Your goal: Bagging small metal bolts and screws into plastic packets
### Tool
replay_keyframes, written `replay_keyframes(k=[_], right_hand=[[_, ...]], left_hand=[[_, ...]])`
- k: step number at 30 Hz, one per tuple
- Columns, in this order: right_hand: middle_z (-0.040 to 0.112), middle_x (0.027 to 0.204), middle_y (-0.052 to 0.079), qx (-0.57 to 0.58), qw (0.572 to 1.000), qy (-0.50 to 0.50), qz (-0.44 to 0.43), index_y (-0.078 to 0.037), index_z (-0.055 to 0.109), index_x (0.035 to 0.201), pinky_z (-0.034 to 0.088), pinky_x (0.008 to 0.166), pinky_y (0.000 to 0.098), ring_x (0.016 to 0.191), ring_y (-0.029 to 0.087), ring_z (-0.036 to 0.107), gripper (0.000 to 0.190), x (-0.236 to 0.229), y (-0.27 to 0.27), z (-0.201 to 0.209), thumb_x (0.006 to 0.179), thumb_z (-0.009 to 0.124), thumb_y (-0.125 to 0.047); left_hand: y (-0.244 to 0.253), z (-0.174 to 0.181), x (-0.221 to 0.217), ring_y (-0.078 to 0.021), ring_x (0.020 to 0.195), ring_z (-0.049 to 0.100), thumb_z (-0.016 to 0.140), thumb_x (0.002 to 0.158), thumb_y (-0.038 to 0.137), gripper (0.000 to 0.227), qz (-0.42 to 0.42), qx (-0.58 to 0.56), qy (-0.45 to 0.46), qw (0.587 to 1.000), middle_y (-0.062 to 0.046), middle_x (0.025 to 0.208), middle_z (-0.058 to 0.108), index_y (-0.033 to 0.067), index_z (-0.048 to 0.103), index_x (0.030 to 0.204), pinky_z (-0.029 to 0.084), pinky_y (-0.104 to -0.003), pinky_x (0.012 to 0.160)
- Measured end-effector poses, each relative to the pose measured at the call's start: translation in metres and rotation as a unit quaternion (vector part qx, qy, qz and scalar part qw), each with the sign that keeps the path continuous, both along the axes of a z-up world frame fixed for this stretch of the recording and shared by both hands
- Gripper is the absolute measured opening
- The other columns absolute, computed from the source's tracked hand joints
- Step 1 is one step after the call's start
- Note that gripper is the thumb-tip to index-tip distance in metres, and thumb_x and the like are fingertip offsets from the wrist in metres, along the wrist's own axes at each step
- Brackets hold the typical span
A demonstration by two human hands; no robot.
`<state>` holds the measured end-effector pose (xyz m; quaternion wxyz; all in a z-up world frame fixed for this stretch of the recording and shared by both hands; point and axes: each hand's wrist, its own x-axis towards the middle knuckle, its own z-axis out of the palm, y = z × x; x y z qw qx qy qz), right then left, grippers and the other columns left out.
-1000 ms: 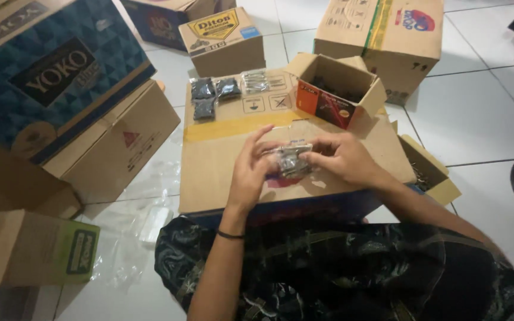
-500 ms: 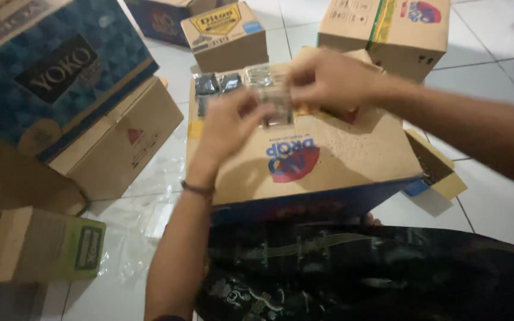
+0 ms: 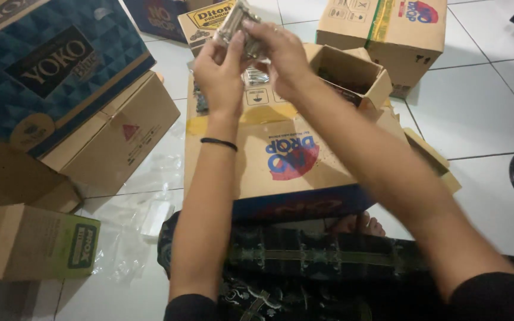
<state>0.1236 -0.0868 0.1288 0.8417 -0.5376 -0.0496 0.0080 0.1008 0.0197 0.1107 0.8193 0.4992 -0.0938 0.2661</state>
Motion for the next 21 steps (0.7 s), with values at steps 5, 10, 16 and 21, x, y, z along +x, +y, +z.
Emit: replay_keyframes(k=[5, 10, 16, 21], right_hand=[[0.071, 0.083, 0.006, 0.091, 0.991, 0.055, -0.087, -0.004, 0.069, 0.092, 0.053, 0.069, 0.0310, 0.075, 0.019, 0.064, 0.017, 0.008, 0.016, -0.014, 0.081, 0.080, -0.012], [0.074, 0.087, 0.017, 0.105, 0.977, 0.047, -0.177, 0.002, 0.068, 0.095, 0.064, 0.066, 0.0368, 0.078, 0.028, 0.071, 0.015, 0.043, 0.008, -0.041, 0.083, 0.075, -0.002], [0.062, 0.069, 0.001, -0.378, 0.881, -0.154, -0.240, -0.013, 0.056, 0.074, 0.040, 0.055, 0.0354, 0.061, 0.014, 0.049, 0.015, 0.059, -0.006, -0.085, 0.087, 0.063, -0.010], [0.072, 0.091, 0.018, -0.680, 0.612, -0.327, -0.237, -0.004, 0.062, 0.094, 0.054, 0.076, 0.0473, 0.080, 0.036, 0.067, 0.006, 0.102, -0.030, -0.129, 0.093, 0.057, -0.001]], left_hand=[[-0.003, -0.021, 0.009, -0.0294, 0.083, 0.077, 0.071, 0.089, 0.015, 0.022, -0.002, 0.032, 0.094, 0.995, -0.022, 0.093, 0.075, -0.0059, 0.071, 0.096, 0.073, -0.038, 0.071], [0.015, -0.057, 0.015, -0.0192, 0.074, 0.073, 0.061, 0.089, 0.053, 0.046, 0.205, 0.412, 0.149, 0.875, -0.002, 0.079, 0.078, 0.0101, 0.076, 0.090, 0.054, -0.036, 0.070], [-0.005, -0.101, 0.032, -0.0388, 0.133, 0.049, 0.056, 0.088, 0.021, 0.035, 0.321, 0.716, -0.058, 0.618, -0.015, 0.133, 0.063, 0.0079, 0.074, 0.116, 0.034, -0.056, 0.110], [-0.012, -0.121, 0.025, -0.0345, 0.141, 0.044, 0.042, 0.100, 0.034, 0.045, 0.228, 0.770, -0.013, 0.595, -0.010, 0.144, 0.058, 0.0142, 0.063, 0.134, 0.017, -0.079, 0.110]])
